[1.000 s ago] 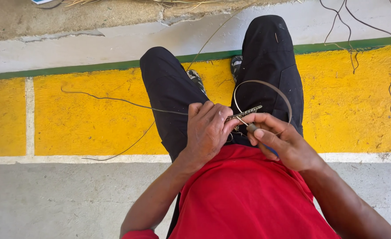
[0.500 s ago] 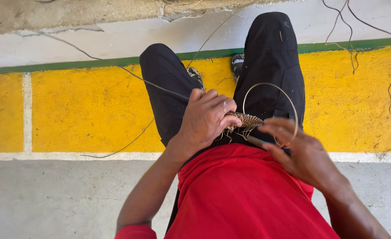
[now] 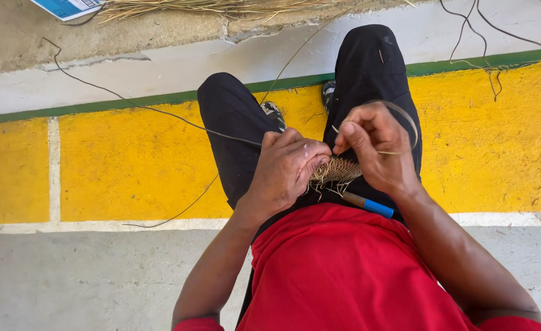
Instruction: The recorder is weaving thin plant fibers into a circular mat or basket base using their hands and a small tool.
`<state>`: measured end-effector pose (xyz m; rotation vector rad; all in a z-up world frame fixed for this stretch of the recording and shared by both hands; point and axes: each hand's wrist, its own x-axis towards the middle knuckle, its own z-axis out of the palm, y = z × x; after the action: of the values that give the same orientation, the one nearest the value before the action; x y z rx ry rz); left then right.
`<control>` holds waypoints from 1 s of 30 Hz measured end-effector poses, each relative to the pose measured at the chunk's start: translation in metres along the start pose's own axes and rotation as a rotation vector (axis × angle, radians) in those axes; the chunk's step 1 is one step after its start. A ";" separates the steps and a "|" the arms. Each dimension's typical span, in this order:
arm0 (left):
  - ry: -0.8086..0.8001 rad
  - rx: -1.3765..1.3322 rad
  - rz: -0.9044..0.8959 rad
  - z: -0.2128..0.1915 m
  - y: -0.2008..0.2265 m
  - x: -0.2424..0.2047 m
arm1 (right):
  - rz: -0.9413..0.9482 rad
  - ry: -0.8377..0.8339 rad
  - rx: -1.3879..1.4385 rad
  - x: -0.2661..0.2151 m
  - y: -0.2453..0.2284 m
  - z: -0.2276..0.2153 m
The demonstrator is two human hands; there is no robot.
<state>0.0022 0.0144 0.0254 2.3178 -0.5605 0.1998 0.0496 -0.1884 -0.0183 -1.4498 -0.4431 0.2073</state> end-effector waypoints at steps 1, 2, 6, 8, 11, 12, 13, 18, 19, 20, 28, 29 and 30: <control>0.016 0.019 0.016 0.004 -0.001 0.001 | -0.066 0.064 -0.057 -0.002 -0.004 0.001; 0.010 0.014 0.021 0.006 -0.002 0.001 | -0.064 0.073 -0.059 -0.005 -0.008 0.002; 0.018 0.043 0.025 0.017 -0.010 -0.001 | -0.155 0.177 -0.399 -0.008 -0.018 -0.003; 0.030 0.047 -0.008 0.017 -0.012 0.002 | -0.171 0.175 -0.457 -0.001 -0.033 -0.025; 0.012 0.007 -0.031 0.010 -0.016 0.009 | -0.209 0.389 -0.447 0.006 -0.044 -0.071; -0.023 0.014 -0.013 0.006 -0.017 0.013 | -0.308 0.391 -0.347 0.008 -0.036 -0.088; -0.071 0.008 -0.005 0.005 -0.016 0.012 | -0.386 0.392 -0.243 0.001 -0.027 -0.104; -0.030 0.035 -0.045 0.016 -0.022 0.017 | -0.293 0.331 -0.167 -0.023 -0.033 -0.086; -0.019 0.032 -0.032 0.017 -0.021 0.016 | -0.265 0.317 -0.139 -0.030 -0.035 -0.080; -0.020 0.028 -0.037 0.017 -0.020 0.015 | -0.259 0.315 -0.140 -0.035 -0.036 -0.073; -0.006 0.009 -0.026 0.018 -0.018 0.011 | -0.022 0.186 -0.150 -0.033 -0.022 -0.004; -0.004 0.003 -0.034 0.020 -0.019 0.011 | -0.014 0.180 -0.153 -0.034 -0.019 -0.003; 0.003 0.005 -0.036 0.021 -0.019 0.010 | -0.116 0.163 -0.346 -0.034 -0.016 -0.001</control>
<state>0.0194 0.0086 0.0012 2.3298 -0.5165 0.1880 0.0175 -0.2052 -0.0080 -1.7575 -0.4420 -0.0853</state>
